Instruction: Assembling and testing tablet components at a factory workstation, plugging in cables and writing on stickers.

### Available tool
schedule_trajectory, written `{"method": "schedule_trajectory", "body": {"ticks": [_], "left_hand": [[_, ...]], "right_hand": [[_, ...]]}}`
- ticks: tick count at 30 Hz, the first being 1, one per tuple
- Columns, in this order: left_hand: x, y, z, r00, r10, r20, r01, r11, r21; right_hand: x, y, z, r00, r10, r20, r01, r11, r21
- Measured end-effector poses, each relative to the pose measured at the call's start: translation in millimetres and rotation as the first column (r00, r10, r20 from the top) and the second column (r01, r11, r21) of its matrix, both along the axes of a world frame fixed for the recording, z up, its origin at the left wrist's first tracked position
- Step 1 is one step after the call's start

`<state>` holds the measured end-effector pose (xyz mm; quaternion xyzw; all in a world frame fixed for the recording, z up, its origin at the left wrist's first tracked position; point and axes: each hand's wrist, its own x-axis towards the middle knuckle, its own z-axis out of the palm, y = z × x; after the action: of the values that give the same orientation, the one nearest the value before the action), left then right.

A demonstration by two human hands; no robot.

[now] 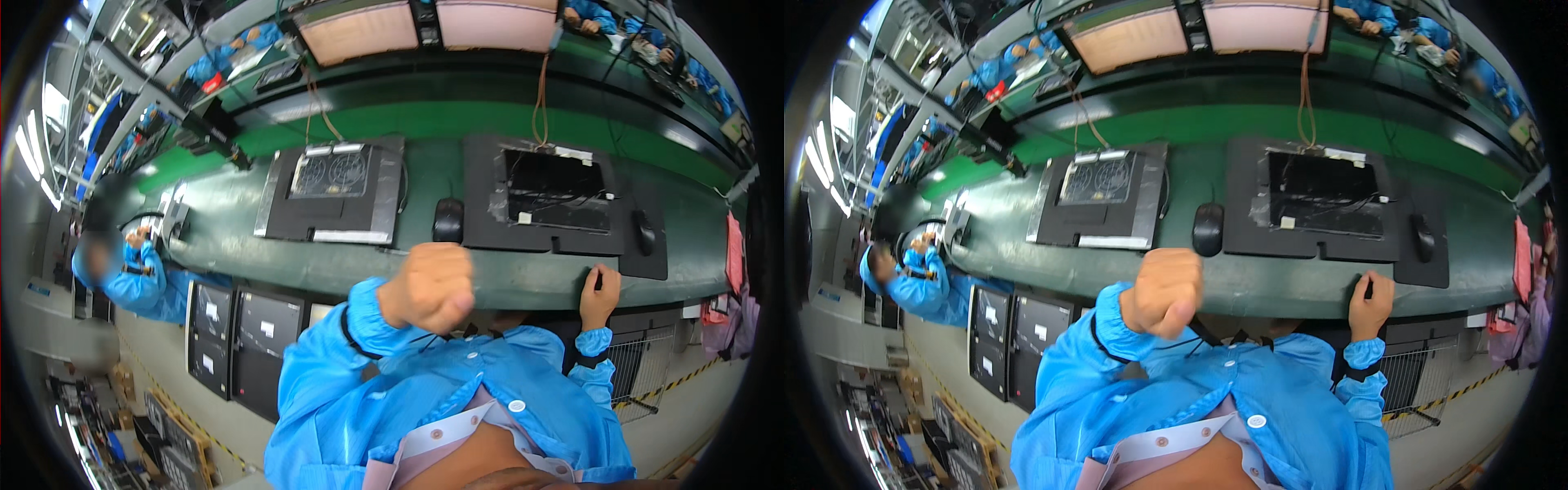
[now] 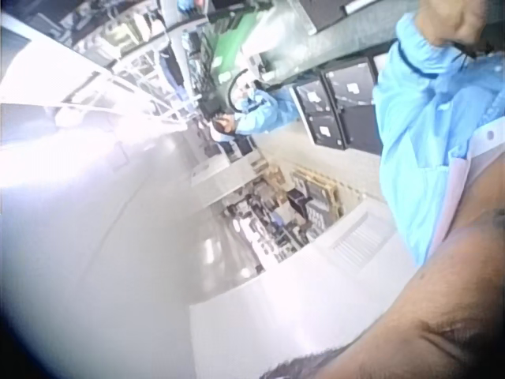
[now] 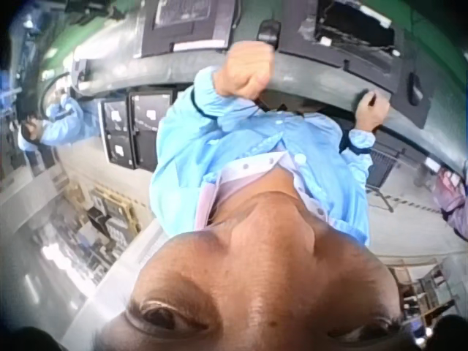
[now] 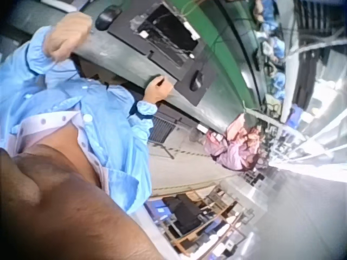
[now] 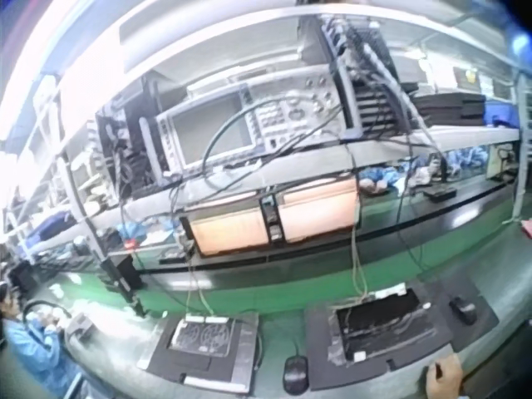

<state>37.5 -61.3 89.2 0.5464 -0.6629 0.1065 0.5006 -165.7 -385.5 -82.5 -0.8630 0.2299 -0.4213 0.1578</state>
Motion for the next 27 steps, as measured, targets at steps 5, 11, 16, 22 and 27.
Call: {"method": "schedule_trajectory", "body": {"ticks": [5,11,16,22,27], "left_hand": [[29.6,60.0,-100.3,0.868,0.352,0.349,-0.49,0.719,0.492],[7.3,60.2,-134.9,0.874,0.484,0.039,-0.418,0.708,0.57],[10.6,34.4,-150.3,0.667,0.693,-0.273,-0.545,0.704,0.456],[14.2,48.1,-164.9,0.716,0.67,-0.196,-0.504,0.69,0.52],[10.2,38.8,-164.9,0.744,0.585,-0.323,-0.423,0.786,0.451]], "right_hand": [[-0.3,3.7,6.6,1.0,-0.008,-0.005,0.008,1.0,-0.011],[0.9,4.2,9.5,1.0,-0.02,-0.021,0.02,1.0,-0.007],[4.4,8.3,15.1,0.999,-0.039,0.026,0.039,0.999,-0.01],[12.9,14.2,21.8,0.995,-0.066,0.07,0.066,0.998,0.002],[4.9,7.9,17.8,0.993,-0.087,0.083,0.089,0.996,-0.025]]}}
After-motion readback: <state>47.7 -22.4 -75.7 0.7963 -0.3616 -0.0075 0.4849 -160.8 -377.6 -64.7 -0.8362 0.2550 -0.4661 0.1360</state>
